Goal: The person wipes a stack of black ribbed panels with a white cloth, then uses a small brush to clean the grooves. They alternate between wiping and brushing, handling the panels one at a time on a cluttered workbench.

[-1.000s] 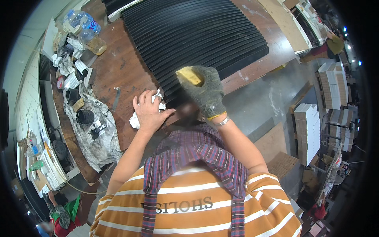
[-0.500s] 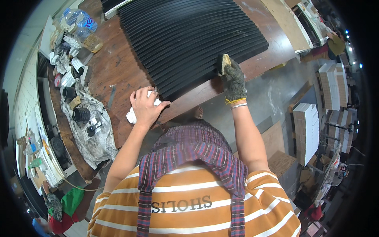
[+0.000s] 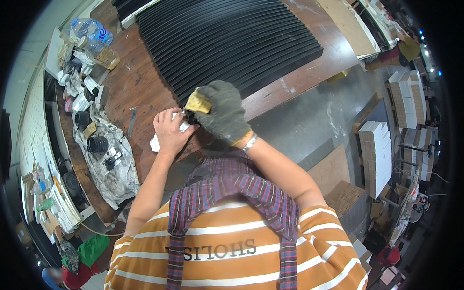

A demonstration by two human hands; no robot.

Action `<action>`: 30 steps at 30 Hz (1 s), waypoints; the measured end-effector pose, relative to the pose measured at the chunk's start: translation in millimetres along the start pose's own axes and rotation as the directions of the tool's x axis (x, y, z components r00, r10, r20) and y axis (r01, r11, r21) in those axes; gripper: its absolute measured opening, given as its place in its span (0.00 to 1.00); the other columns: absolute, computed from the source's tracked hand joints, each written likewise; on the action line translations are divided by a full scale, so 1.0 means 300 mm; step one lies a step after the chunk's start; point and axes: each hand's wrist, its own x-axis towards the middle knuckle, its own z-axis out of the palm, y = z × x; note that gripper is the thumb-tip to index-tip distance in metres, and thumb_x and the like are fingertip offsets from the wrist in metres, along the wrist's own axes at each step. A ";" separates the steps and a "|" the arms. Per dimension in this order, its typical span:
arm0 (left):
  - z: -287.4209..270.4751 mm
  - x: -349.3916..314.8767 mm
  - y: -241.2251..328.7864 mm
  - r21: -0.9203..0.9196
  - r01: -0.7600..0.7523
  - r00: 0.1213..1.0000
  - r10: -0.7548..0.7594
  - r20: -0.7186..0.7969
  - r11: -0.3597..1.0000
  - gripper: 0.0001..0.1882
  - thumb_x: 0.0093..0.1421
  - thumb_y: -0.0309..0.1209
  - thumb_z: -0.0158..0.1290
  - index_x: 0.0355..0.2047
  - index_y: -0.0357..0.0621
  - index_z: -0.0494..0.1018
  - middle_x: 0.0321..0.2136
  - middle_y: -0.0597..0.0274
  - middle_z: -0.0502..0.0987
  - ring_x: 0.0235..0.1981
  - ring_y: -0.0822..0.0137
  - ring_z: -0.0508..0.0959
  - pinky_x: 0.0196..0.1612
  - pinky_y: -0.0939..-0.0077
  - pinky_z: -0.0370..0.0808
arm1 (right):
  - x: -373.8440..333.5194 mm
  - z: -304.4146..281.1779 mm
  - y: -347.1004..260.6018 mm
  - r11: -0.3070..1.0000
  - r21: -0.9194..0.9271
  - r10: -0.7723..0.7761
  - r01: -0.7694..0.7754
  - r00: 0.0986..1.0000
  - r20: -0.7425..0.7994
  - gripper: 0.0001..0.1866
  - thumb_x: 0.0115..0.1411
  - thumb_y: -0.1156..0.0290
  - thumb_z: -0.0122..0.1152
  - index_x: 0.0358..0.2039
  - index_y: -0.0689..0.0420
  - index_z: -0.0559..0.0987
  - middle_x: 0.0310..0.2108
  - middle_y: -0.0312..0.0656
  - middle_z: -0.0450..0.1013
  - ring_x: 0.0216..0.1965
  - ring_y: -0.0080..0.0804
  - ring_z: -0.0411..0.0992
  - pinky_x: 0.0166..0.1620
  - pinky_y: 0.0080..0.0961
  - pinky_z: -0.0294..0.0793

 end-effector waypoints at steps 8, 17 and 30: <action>0.002 -0.005 0.001 -0.025 -0.002 0.998 0.000 -0.067 1.000 0.27 0.45 0.55 0.71 0.33 0.46 0.81 0.44 0.65 0.78 0.49 0.57 0.76 0.58 0.56 0.66 | 0.048 -0.032 -0.020 0.953 -0.294 -0.073 0.079 0.997 0.033 0.26 0.44 0.63 0.75 0.45 0.56 0.83 0.42 0.44 0.75 0.46 0.47 0.73 0.51 0.46 0.71; -0.003 -0.001 -0.004 -0.008 -0.006 0.998 0.006 -0.056 1.000 0.28 0.45 0.56 0.71 0.33 0.45 0.80 0.43 0.64 0.78 0.48 0.56 0.76 0.58 0.56 0.66 | 0.036 0.003 -0.050 0.970 -0.195 -0.122 0.148 0.983 0.138 0.28 0.43 0.60 0.76 0.47 0.53 0.83 0.43 0.44 0.75 0.47 0.47 0.73 0.50 0.45 0.72; 0.012 -0.003 -0.005 -0.010 0.011 0.998 -0.011 -0.059 1.000 0.25 0.41 0.53 0.73 0.32 0.49 0.82 0.43 0.67 0.79 0.50 0.59 0.75 0.61 0.53 0.64 | 0.035 0.025 0.012 0.951 -0.285 -0.136 0.124 0.990 -0.025 0.19 0.45 0.60 0.74 0.37 0.53 0.83 0.34 0.42 0.75 0.38 0.46 0.75 0.43 0.44 0.74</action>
